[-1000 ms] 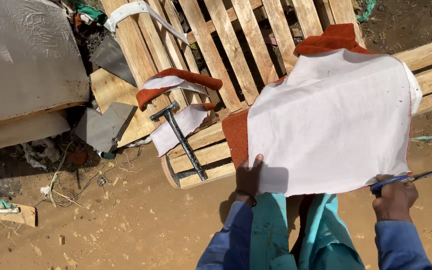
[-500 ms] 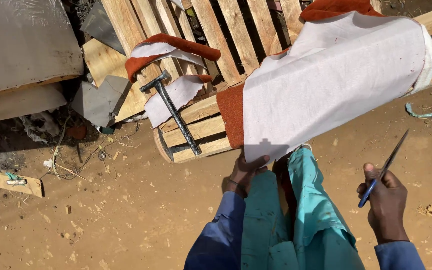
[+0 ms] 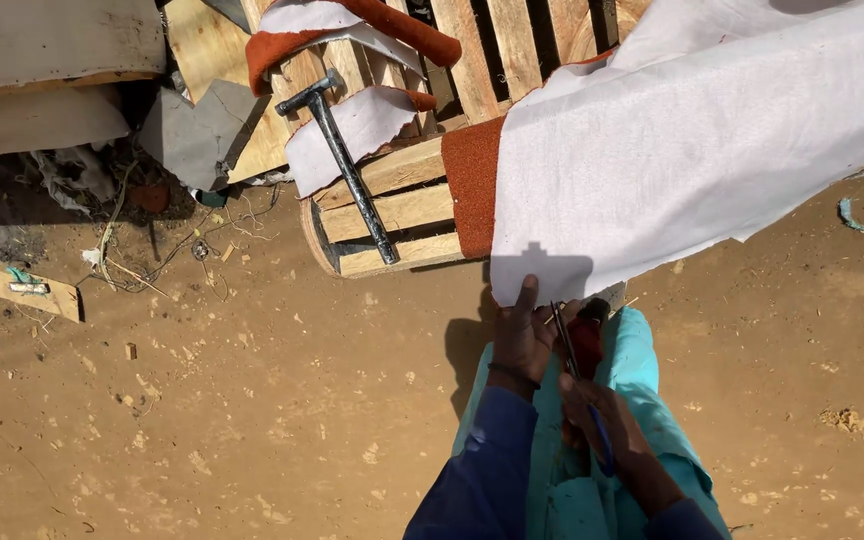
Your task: Cutting fabric with scissors on a wooden pallet
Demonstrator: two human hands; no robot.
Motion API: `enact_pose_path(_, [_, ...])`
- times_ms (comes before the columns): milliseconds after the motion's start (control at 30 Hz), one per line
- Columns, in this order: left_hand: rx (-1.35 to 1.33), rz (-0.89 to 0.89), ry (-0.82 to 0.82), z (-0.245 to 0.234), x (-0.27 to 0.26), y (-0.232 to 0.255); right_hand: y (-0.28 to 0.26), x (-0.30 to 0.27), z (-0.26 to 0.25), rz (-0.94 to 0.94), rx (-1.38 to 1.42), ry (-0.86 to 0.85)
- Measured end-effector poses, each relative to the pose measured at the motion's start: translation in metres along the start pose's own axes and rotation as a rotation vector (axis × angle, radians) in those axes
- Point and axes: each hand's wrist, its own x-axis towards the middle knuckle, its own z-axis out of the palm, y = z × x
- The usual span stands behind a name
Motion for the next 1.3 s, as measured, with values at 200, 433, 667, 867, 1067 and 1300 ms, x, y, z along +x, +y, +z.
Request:
enact_pose_path(200, [0.030, -0.036, 0.098, 0.009, 0.011, -0.019, -0.010, 0.002, -0.001, 0.032, -0.183, 0.016])
enact_pose_path(433, [0.110, -0.012, 0.136, 0.009, 0.000, -0.011, 0.002, 0.008, 0.002, 0.138, 0.059, -0.010])
enact_pose_path(667, [0.158, -0.059, 0.104, 0.002, 0.005, -0.012, -0.019, 0.014, 0.012, 0.044, 0.111, -0.009])
enact_pose_path(867, [0.208, -0.041, 0.131, 0.005, 0.006, -0.014, -0.043, 0.004, 0.026, -0.050, 0.193, -0.003])
enact_pose_path(1067, [0.184, -0.019, 0.145, 0.009, 0.005, -0.009, -0.029, 0.013, 0.026, -0.031, 0.218, 0.032])
enact_pose_path(1300, [0.158, -0.072, 0.075, -0.006, 0.008, -0.011, -0.041, 0.003, 0.030, -0.114, 0.233, -0.005])
